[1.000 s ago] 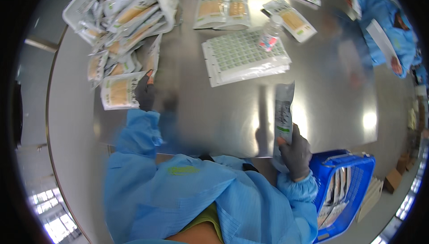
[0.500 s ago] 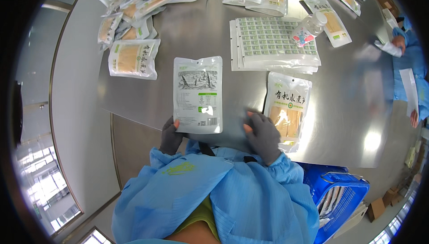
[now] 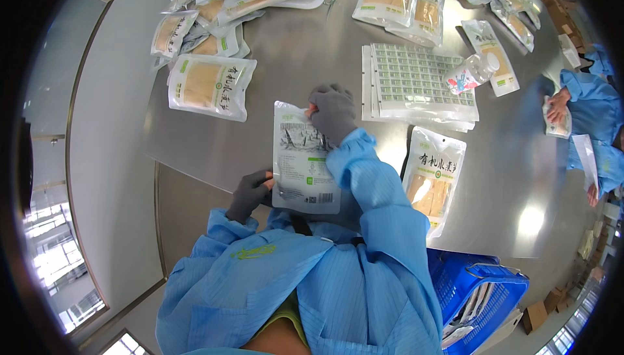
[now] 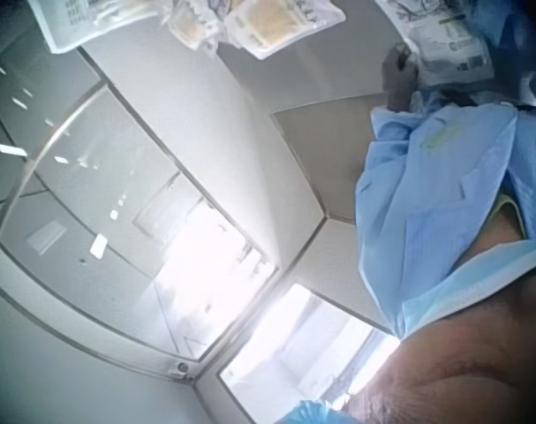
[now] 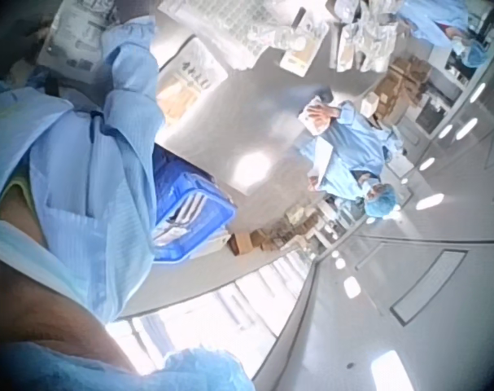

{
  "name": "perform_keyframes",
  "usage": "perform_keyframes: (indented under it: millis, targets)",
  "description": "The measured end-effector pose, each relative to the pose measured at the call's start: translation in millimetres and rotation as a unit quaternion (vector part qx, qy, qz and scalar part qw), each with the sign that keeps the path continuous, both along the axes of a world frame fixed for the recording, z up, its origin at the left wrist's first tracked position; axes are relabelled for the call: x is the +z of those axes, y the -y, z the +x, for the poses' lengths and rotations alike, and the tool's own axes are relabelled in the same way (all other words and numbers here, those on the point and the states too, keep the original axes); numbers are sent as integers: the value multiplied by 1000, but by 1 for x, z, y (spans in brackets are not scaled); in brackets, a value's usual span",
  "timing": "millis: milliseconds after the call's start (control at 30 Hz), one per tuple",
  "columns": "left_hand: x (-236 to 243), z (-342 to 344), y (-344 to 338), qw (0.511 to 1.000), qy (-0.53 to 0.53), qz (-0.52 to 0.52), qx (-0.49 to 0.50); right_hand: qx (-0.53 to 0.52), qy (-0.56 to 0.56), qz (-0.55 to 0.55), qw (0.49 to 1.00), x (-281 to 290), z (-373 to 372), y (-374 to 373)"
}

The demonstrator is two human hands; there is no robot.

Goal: The person empties a basket of packaged food items onto a table, sorts them into rows, and applies adhesive labels from a sheet to each package before placing them into a blue crate.

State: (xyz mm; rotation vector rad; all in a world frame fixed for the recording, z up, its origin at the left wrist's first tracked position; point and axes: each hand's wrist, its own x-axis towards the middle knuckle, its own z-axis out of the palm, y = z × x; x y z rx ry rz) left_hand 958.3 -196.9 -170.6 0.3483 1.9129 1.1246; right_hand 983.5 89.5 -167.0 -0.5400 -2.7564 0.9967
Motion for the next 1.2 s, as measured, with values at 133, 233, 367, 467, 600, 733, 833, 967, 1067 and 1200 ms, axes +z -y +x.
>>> perform_keyframes:
  millis: [133, 233, 367, 467, 600, 733, 833, 967, 1067, 1200]
  targets:
    - [-21, -29, -20, 976, -28, 204, 65, 3, -20, -112, 994, 91, 27, -3]
    - [16, -55, -53, 882, 150, 447, -26, 25, -26, -197, 980, 151, 48, 5]
    - [59, -76, -81, 847, 143, 467, -212, 2, -56, -208, 976, 194, 64, 11]
    - [67, -73, -101, 857, 142, 444, -222, -58, -48, -230, 970, 213, 64, 12]
    - [69, -52, -116, 891, 141, 394, -173, -134, -99, -259, 951, 200, 78, -1]
    - [66, -28, -112, 898, 217, 374, -77, -159, -218, -421, 866, 170, 113, -14]
    - [56, -20, -115, 882, 271, 374, -91, -178, -272, -559, 763, 104, 156, -5]
    - [42, 10, -128, 787, 467, 401, -34, -145, -221, -647, 715, 53, 136, 82]
    - [52, 25, -129, 698, 570, 431, -47, -148, -219, -649, 713, 34, 123, 105]
    - [-14, -5, -138, 934, 64, 341, -82, -201, -218, -588, 752, 30, 141, 99]
